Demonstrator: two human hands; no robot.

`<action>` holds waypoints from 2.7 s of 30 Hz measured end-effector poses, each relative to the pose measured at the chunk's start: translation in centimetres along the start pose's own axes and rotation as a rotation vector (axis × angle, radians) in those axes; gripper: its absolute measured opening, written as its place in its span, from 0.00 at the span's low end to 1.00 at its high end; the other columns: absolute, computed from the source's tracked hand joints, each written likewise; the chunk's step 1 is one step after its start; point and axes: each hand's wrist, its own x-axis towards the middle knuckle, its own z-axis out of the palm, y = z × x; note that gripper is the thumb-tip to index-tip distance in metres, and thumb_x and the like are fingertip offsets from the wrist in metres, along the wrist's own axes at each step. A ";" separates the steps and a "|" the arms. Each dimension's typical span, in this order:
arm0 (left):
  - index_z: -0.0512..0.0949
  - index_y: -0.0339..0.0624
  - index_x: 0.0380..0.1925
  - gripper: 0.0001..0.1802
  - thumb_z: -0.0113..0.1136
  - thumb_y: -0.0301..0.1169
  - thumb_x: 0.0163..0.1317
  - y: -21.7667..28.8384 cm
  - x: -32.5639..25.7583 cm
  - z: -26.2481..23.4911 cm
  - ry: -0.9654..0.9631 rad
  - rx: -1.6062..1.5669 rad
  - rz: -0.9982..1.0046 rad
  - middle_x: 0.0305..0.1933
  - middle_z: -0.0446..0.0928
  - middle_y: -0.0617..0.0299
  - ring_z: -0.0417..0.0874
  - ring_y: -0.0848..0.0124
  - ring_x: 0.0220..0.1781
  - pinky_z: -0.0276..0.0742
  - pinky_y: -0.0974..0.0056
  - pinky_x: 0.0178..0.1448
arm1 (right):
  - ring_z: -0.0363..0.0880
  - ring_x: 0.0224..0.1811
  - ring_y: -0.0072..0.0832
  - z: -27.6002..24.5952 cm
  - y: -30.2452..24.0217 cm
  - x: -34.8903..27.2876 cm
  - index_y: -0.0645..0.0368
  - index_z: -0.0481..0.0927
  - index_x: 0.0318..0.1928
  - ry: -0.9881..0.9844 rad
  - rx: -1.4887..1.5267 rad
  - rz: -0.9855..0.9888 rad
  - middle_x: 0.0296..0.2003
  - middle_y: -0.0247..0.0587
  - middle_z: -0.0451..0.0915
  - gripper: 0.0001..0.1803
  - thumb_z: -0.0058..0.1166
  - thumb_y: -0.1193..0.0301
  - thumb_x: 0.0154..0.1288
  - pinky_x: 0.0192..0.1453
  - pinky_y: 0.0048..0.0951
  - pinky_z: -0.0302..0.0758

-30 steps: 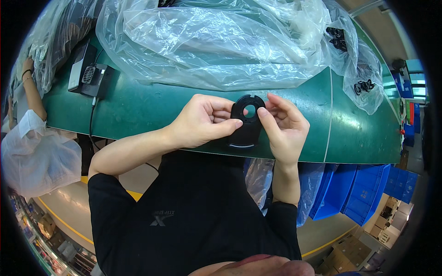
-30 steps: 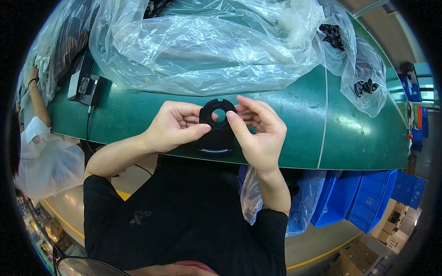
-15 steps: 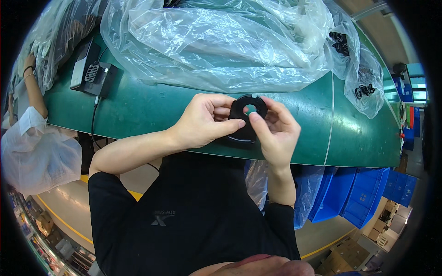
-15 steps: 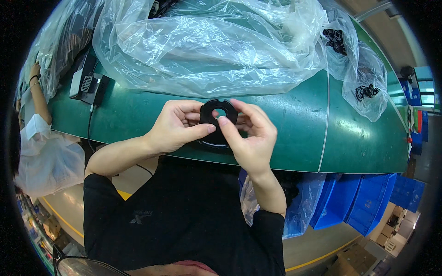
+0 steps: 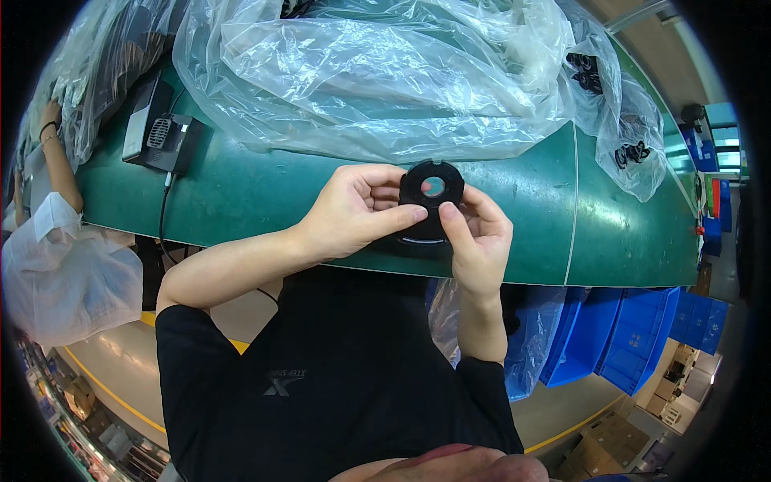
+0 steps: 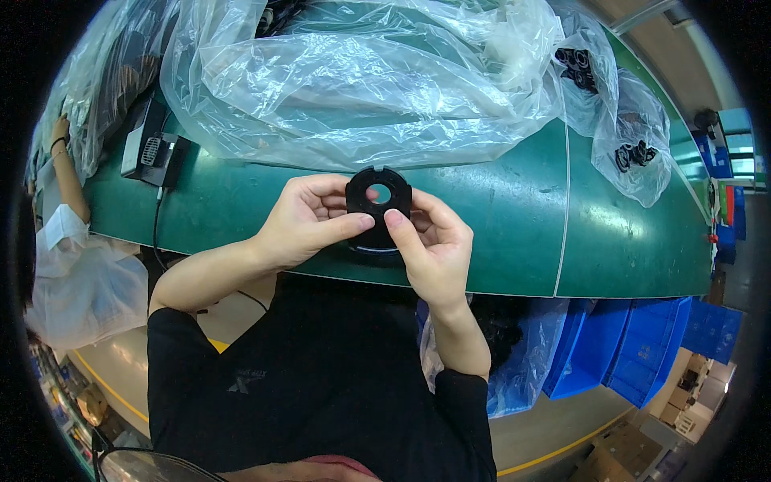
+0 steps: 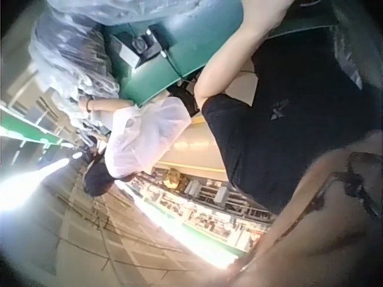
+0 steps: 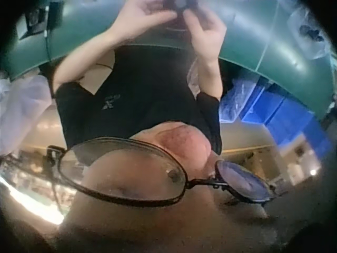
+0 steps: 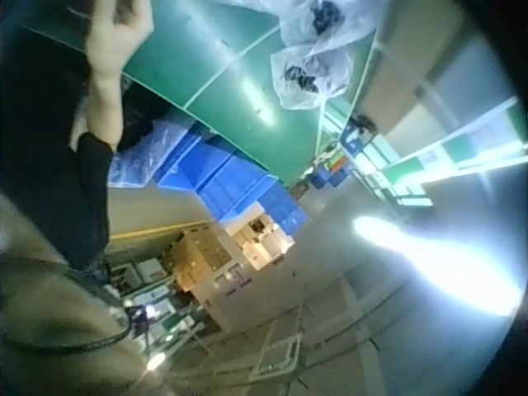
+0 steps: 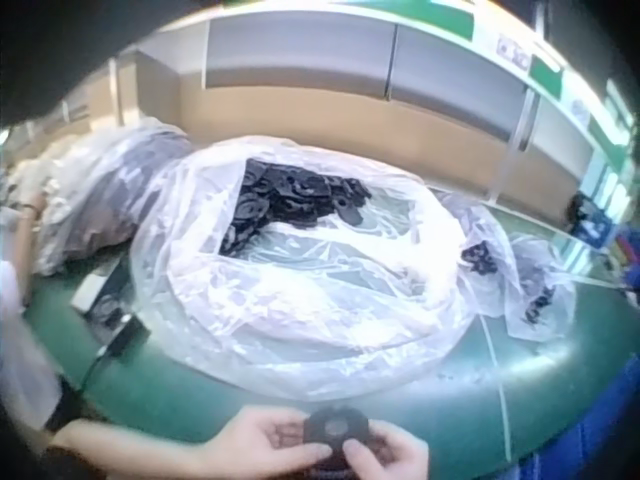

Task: Assembling small black plastic light fixture components by snapping circular parts into housings.

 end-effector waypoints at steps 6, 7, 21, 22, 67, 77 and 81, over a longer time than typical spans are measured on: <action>0.78 0.31 0.40 0.12 0.59 0.29 0.61 0.1 0.0 0.0 -0.085 0.137 -0.106 0.30 0.77 0.67 0.72 0.84 0.31 0.68 0.77 0.34 | 0.77 0.40 0.20 -1.3 0.2 -1.8 0.73 0.74 0.47 -0.020 -0.050 0.015 0.40 0.42 0.79 0.13 0.53 0.81 0.61 0.45 0.19 0.73; 0.78 0.31 0.40 0.12 0.59 0.29 0.61 0.1 0.0 0.1 -0.105 0.141 -0.115 0.30 0.77 0.67 0.72 0.84 0.31 0.68 0.77 0.34 | 0.77 0.40 0.20 -1.6 0.2 -2.4 0.73 0.74 0.47 0.001 -0.049 0.009 0.40 0.42 0.79 0.13 0.53 0.81 0.61 0.45 0.19 0.73; 0.76 0.26 0.41 0.23 0.39 0.38 0.70 -0.2 -0.4 0.6 -0.362 0.423 -0.118 0.35 0.81 0.48 0.83 0.64 0.37 0.78 0.64 0.44 | 0.77 0.36 0.20 -18.0 4.9 -18.7 0.69 0.78 0.43 0.085 0.088 0.549 0.36 0.34 0.80 0.14 0.60 0.78 0.55 0.41 0.23 0.74; 0.76 0.26 0.41 0.22 0.39 0.37 0.70 -0.3 -0.3 0.8 -0.320 0.443 -0.106 0.34 0.81 0.49 0.83 0.64 0.37 0.78 0.64 0.44 | 0.76 0.36 0.19 -20.9 7.1 -20.7 0.68 0.78 0.43 0.288 -0.129 0.488 0.35 0.34 0.80 0.14 0.59 0.79 0.55 0.43 0.23 0.73; 0.77 0.32 0.39 0.10 0.54 0.24 0.58 -0.6 0.2 -0.3 -0.098 0.743 0.245 0.33 0.81 0.49 0.84 0.65 0.38 0.80 0.66 0.41 | 0.80 0.43 0.36 -4.2 -2.1 36.6 0.64 0.78 0.47 0.110 -1.167 -0.344 0.40 0.50 0.81 0.26 0.62 0.61 0.50 0.49 0.31 0.74; 0.77 0.32 0.39 0.10 0.54 0.25 0.57 -0.8 0.0 -1.0 -0.113 0.776 0.275 0.32 0.81 0.49 0.85 0.62 0.32 0.80 0.65 0.37 | 0.73 0.55 0.44 -0.5 2.3 43.0 0.61 0.72 0.56 0.209 -1.338 -0.338 0.51 0.54 0.75 0.37 0.66 0.58 0.45 0.59 0.35 0.69; 0.77 0.32 0.40 0.11 0.54 0.24 0.57 -0.9 0.3 -0.7 -0.107 0.791 0.274 0.32 0.81 0.50 0.84 0.64 0.33 0.80 0.66 0.37 | 0.81 0.32 0.33 -0.6 0.0 41.5 0.63 0.78 0.47 0.281 -1.113 -0.404 0.33 0.45 0.82 0.26 0.66 0.64 0.46 0.40 0.29 0.76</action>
